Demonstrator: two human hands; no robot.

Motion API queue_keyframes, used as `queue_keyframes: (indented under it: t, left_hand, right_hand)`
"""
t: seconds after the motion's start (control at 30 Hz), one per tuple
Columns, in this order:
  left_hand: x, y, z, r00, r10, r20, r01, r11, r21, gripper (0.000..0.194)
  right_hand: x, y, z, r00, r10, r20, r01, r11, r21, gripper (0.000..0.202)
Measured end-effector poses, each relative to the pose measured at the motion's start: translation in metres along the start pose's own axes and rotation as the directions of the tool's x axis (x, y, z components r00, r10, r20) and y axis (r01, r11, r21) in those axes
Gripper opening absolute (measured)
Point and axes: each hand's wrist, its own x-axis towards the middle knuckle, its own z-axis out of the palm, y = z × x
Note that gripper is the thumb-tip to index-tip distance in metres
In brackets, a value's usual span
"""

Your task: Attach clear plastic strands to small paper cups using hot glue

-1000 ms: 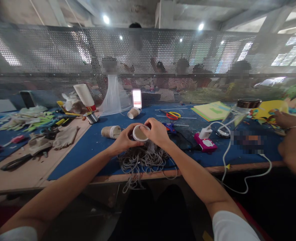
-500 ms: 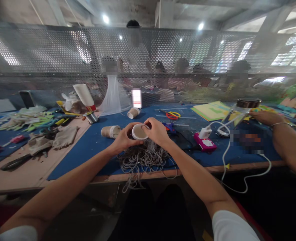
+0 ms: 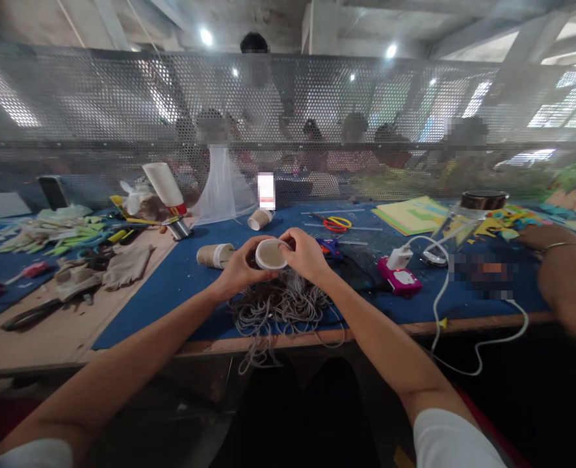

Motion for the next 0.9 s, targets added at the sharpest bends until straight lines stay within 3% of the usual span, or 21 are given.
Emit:
queue_keyframes:
  t: [0.63, 0.77, 0.9]
  left_hand:
    - [0.001, -0.001, -0.001, 0.999, 0.004, -0.036, -0.004, 1.0, -0.006, 0.076]
    - [0.003, -0.002, -0.003, 0.998, -0.006, -0.063, 0.003, 0.999, -0.049, 0.076]
    - [0.004, -0.001, -0.006, 0.989, -0.057, -0.138, 0.045, 0.995, -0.089, 0.078]
  right_hand:
    - [0.001, -0.002, -0.001, 1.0, -0.008, 0.014, 0.008, 0.999, 0.042, 0.015]
    - [0.0, -0.008, -0.005, 1.0, 0.01, 0.023, -0.013, 0.988, 0.153, 0.019]
    - [-0.002, -0.014, -0.008, 0.998, 0.04, -0.051, -0.027, 0.973, 0.23, 0.027]
